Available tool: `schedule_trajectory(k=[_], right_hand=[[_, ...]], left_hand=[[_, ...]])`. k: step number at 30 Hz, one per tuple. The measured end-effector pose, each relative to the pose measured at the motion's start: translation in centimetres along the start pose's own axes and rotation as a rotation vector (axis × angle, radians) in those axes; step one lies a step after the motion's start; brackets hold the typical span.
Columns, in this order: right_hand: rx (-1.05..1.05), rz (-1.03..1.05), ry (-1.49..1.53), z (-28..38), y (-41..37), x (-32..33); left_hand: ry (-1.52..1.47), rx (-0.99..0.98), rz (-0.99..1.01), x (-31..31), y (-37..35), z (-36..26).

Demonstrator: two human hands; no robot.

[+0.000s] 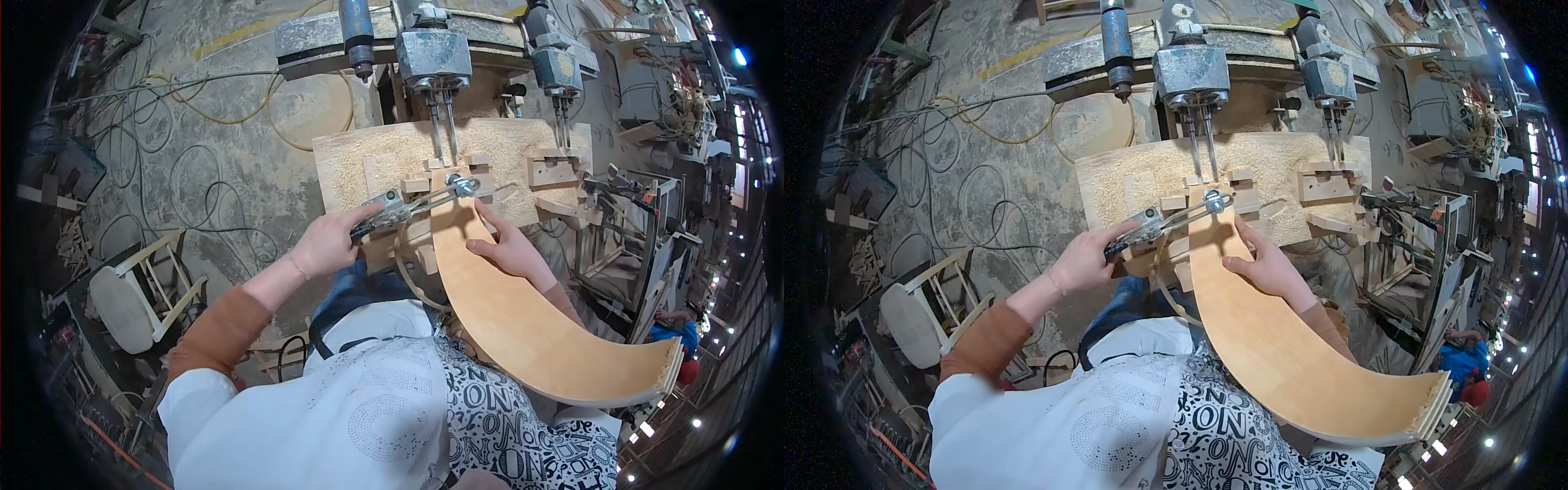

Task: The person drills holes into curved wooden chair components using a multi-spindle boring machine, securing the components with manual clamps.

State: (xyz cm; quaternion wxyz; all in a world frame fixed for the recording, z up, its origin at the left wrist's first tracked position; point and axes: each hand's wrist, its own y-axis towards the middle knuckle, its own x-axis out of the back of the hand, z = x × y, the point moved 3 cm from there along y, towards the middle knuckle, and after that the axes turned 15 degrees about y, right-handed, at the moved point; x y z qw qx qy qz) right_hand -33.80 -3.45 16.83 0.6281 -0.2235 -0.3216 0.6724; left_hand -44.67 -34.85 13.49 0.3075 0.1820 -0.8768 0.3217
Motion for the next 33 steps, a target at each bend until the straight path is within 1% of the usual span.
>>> schedule_trajectory(k=[3, 4, 5, 7, 9, 11, 12, 13, 14, 16, 17, 19, 20, 21, 22, 23, 24, 26, 27, 28, 30, 31, 33], right_hand=[[0.005, 0.001, -0.010, 0.6, -0.1, -0.1], [0.122, -0.031, -0.104, -0.5, 0.5, 0.4], [0.119, -0.033, -0.149, -0.9, 0.9, 0.6], [0.097, -0.025, -0.198, -1.1, 1.2, 0.8], [0.074, -0.027, -0.249, 0.7, 0.4, 0.4], [0.073, -0.045, -0.288, 2.1, -0.6, -0.1], [0.053, 0.001, -0.238, 2.5, -0.9, -0.5], [0.035, 0.050, -0.190, 2.8, -1.0, -0.4], [0.051, 0.048, -0.190, 1.6, 0.4, 0.2], [0.068, 0.113, 0.180, -2.3, 3.7, 0.8], [0.081, 0.118, 0.172, -2.0, 3.0, 0.8], [0.160, -0.064, 0.099, -0.6, 2.0, 1.4], [0.191, -0.095, -0.029, 0.8, 0.4, 2.2], [0.235, -0.206, 0.040, 1.9, -2.3, 2.7], [0.277, -0.318, 0.111, 2.6, -4.5, 3.2], [0.438, -0.354, 0.286, 2.7, -4.9, 4.8], [0.593, -0.389, 0.462, 2.7, -5.6, 6.7], [0.999, -0.336, 0.830, 4.5, -12.6, 9.1], [1.289, -0.321, 0.559, 7.1, -16.6, 8.2], [1.559, -0.300, 0.266, 9.9, -20.6, 6.9], [1.335, -0.573, 0.598, 13.4, -25.1, 5.1], [1.349, -0.583, 0.599, 13.9, -25.7, 4.6], [1.437, -0.729, -0.034, 15.5, -26.5, 2.7]], left_hand=[[-0.030, -0.029, -0.060, 0.1, 0.2, 0.1], [-0.029, -0.049, -0.089, 0.1, 0.2, 0.0], [-0.023, -0.057, -0.075, -0.2, 0.2, 0.2], [-0.010, -0.107, -0.202, -0.9, 0.2, 0.6], [-0.010, -0.015, -0.093, -0.3, 0.1, -0.2], [-0.033, -0.067, -0.183, -1.0, 0.3, 0.5], [0.009, -0.024, -0.185, -0.8, 0.1, 0.0], [0.023, -0.027, -0.191, -0.7, 0.0, -0.3], [0.021, -0.006, -0.190, -0.8, 0.0, -0.3], [-0.015, 0.025, -0.219, -1.5, 0.5, 0.7], [-0.009, 0.028, -0.234, -1.8, 0.6, 0.7], [-0.074, 0.032, -0.277, -1.8, 0.5, 0.9], [-0.029, 0.065, -0.271, -1.6, 0.3, 0.7], [-0.023, 0.064, -0.286, -1.4, 0.3, 0.7], [0.057, 0.078, -0.268, -1.5, 0.5, 0.9], [0.134, 0.091, -0.246, -1.6, 0.8, 1.0], [0.118, 0.076, -0.276, -1.7, 0.8, 1.2], [0.160, 0.033, -0.321, -2.5, 1.5, 2.7], [0.208, -0.004, -0.358, -2.3, 1.7, 2.9], [0.167, 0.025, -0.303, -2.1, 1.5, 2.2], [0.186, 0.017, -0.297, -1.8, 1.0, 1.6], [0.167, 0.004, -0.281, -1.8, 1.0, 1.6], [0.208, -0.056, -0.348, -1.9, 0.9, 1.4]])
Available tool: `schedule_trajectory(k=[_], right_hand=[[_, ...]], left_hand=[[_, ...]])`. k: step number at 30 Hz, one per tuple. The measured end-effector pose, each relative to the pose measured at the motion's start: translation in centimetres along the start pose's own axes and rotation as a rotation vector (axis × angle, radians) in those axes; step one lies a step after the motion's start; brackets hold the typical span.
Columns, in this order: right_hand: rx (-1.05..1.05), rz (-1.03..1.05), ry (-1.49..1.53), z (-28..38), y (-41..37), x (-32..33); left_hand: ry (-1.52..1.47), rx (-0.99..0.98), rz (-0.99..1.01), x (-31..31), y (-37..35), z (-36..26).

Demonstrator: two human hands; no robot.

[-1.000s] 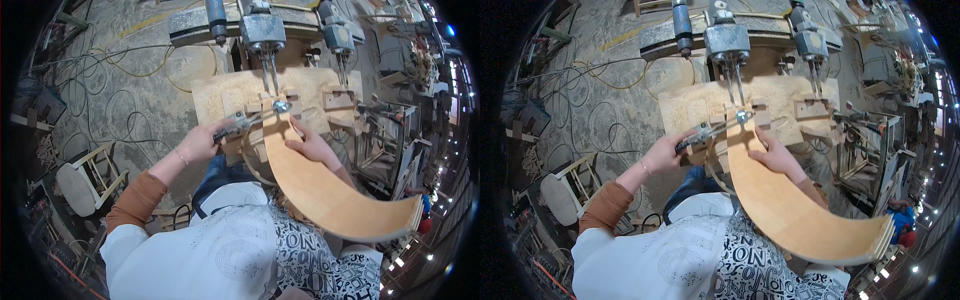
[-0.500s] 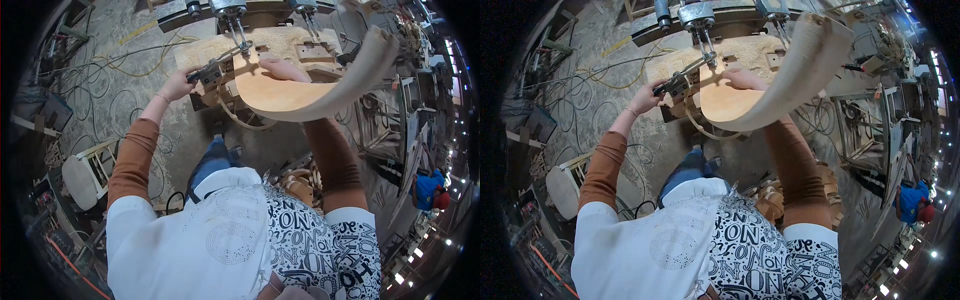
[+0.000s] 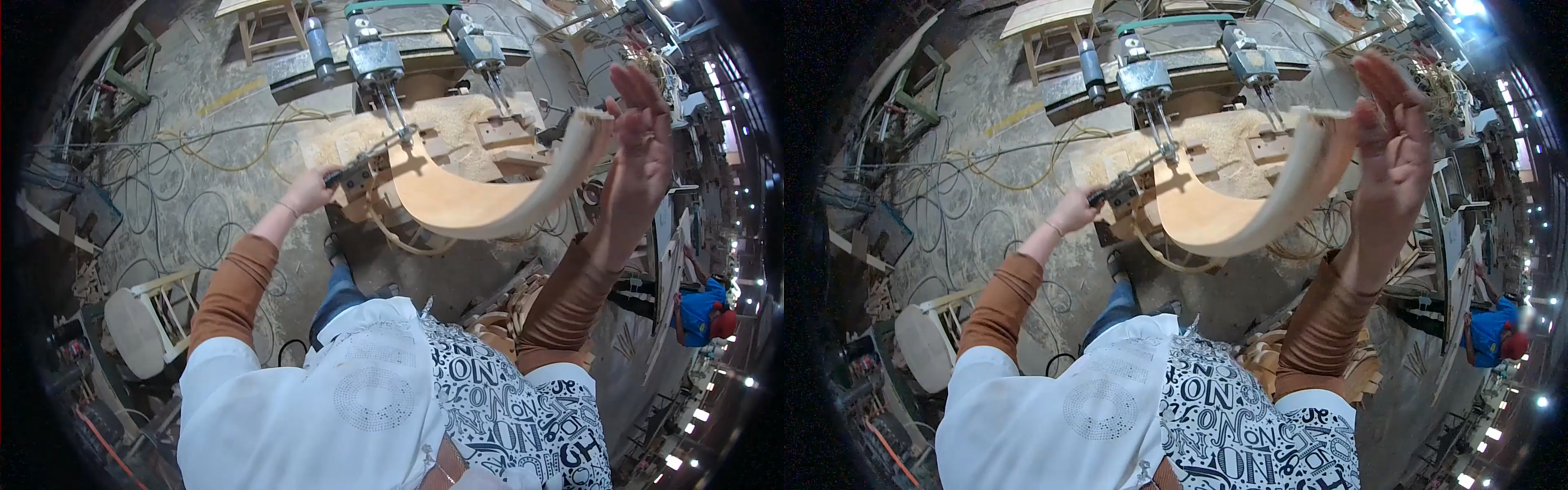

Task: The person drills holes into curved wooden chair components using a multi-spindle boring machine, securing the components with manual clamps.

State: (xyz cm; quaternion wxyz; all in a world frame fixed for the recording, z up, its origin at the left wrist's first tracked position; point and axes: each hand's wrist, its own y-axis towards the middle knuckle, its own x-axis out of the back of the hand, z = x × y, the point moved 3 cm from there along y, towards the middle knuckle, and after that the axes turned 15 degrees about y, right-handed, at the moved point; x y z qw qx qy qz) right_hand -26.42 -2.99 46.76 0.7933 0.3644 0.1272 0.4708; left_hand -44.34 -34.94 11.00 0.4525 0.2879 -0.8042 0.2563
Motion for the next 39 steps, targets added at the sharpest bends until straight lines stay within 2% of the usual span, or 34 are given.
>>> schedule_trajectory(k=[1, 4, 6, 7, 10, 12, 16, 18, 21, 26, 31, 34, 35, 37, 39], right_hand=[[0.005, -0.006, -0.005, 0.5, -0.1, -0.6], [-0.312, 0.070, -0.327, 0.4, -0.5, -2.5], [-0.167, -0.013, -0.321, 0.9, 0.0, -4.6], [-0.162, -0.017, -0.340, 0.7, 0.1, -4.7], [-0.007, 0.014, -0.350, 0.2, -0.5, -4.1], [0.040, 0.053, -0.385, 0.0, -0.7, -3.9], [0.032, 0.085, -0.424, -0.5, -1.3, -3.2], [0.118, -0.005, -0.450, -0.8, -2.1, -2.9], [0.170, 0.011, -0.338, -1.1, -2.9, -2.3], [0.117, -0.105, -0.326, -0.7, -4.3, -1.3], [0.046, 0.036, -0.420, -0.1, -3.7, -1.0], [0.060, 0.149, -0.337, -0.3, -3.2, -0.1], [0.062, 0.147, -0.333, -0.5, -3.4, -0.5], [0.122, -0.033, -0.338, -0.9, -3.8, -1.2], [0.140, -0.028, -0.322, -1.2, -3.6, -1.3]], left_hand=[[-0.081, 0.004, 0.052, 0.7, -0.2, -0.4], [-0.090, -0.017, 0.037, -0.3, -0.1, 0.5], [-0.058, 0.057, 0.138, 1.5, -0.4, -0.8], [-0.091, 0.081, 0.162, 2.2, -0.5, -1.3], [-0.139, 0.041, 0.232, 2.1, -0.3, -0.9], [-0.223, -0.043, 0.201, 2.0, 0.0, -0.7], [-0.174, -0.044, 0.272, 2.9, 0.5, -1.3], [-0.144, -0.087, 0.223, 2.8, 0.6, -1.4], [-0.084, -0.061, 0.265, 2.6, 0.7, -1.4], [-0.011, -0.067, 0.341, 2.6, 0.8, -1.4], [-0.010, -0.046, 0.372, 2.7, 0.8, -1.4], [0.006, -0.038, 0.384, 2.7, 0.8, -1.4], [0.010, -0.030, 0.399, 2.7, 0.8, -1.4], [0.003, -0.026, 0.391, 2.7, 0.8, -1.4], [-0.007, -0.023, 0.386, 2.7, 0.9, -1.5]])
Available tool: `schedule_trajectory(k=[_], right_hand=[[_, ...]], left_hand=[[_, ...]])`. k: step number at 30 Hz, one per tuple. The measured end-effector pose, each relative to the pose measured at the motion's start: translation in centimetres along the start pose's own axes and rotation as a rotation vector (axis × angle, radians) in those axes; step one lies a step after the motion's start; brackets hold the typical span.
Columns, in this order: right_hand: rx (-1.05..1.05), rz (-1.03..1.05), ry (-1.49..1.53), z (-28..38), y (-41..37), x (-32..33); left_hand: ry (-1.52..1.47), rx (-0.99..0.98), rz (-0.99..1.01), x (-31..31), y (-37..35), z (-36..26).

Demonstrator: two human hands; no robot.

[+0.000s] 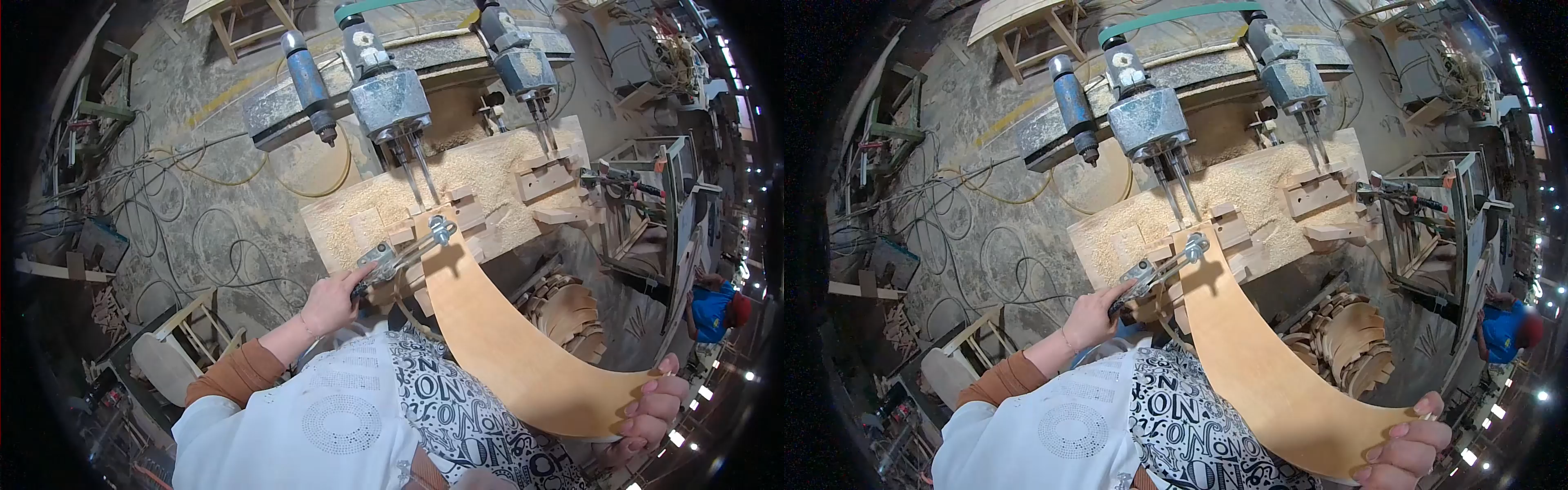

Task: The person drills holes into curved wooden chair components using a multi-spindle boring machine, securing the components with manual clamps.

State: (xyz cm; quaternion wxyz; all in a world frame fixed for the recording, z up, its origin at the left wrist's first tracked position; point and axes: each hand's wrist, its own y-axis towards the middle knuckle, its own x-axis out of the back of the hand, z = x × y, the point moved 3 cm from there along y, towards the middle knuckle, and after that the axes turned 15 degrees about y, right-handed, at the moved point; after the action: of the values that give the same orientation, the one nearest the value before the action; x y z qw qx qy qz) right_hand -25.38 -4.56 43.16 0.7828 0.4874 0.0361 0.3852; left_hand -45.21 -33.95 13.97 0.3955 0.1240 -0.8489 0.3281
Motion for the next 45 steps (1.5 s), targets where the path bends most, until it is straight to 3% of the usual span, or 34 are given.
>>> schedule_trajectory(k=[9, 13, 15, 19, 30, 32, 36, 39, 41, 42, 44, 45], right_hand=[[-0.095, 0.144, -0.087, 1.2, 2.3, -1.5], [-0.126, 0.230, -0.109, 0.8, 3.4, -2.1], [-0.105, 0.212, -0.088, 0.6, 3.4, -2.0], [-0.095, 0.129, -0.075, 0.8, 2.4, -1.9], [-0.152, 0.250, -0.085, 0.6, 3.6, -2.6], [-0.107, 0.135, -0.077, 0.3, 2.7, -2.3], [-0.139, 0.126, -0.073, 1.0, 2.0, -1.9], [-0.150, 0.163, -0.060, 0.6, 2.4, -1.9], [-0.127, 0.186, -0.081, 0.7, 2.4, -1.7], [-0.126, 0.193, -0.077, 0.8, 2.3, -1.7], [-0.135, 0.189, -0.052, 0.6, 2.4, -1.6], [-0.131, 0.197, -0.053, 0.5, 2.6, -1.6]], left_hand=[[0.015, -0.039, -0.149, -0.2, -0.1, 0.6], [-0.002, 0.022, -0.070, 1.8, 0.4, 0.3], [-0.002, 0.054, -0.011, 1.8, 0.2, 0.5], [-0.041, -0.003, -0.101, 0.6, 0.0, 0.3], [-0.044, 0.043, -0.042, 1.7, 0.3, 0.4], [-0.062, -0.010, -0.115, 1.2, 0.2, 0.0], [-0.054, -0.005, -0.111, 0.4, -0.6, -0.6], [0.086, 0.020, -0.219, 3.0, -0.8, -4.1], [0.120, -0.308, -0.415, 3.9, -0.9, -7.7], [0.116, -0.302, -0.417, 4.1, -1.1, -8.5], [0.322, -0.529, -0.501, 4.5, -1.0, -10.7], [0.316, -0.527, -0.507, 4.2, -0.6, -11.4]])
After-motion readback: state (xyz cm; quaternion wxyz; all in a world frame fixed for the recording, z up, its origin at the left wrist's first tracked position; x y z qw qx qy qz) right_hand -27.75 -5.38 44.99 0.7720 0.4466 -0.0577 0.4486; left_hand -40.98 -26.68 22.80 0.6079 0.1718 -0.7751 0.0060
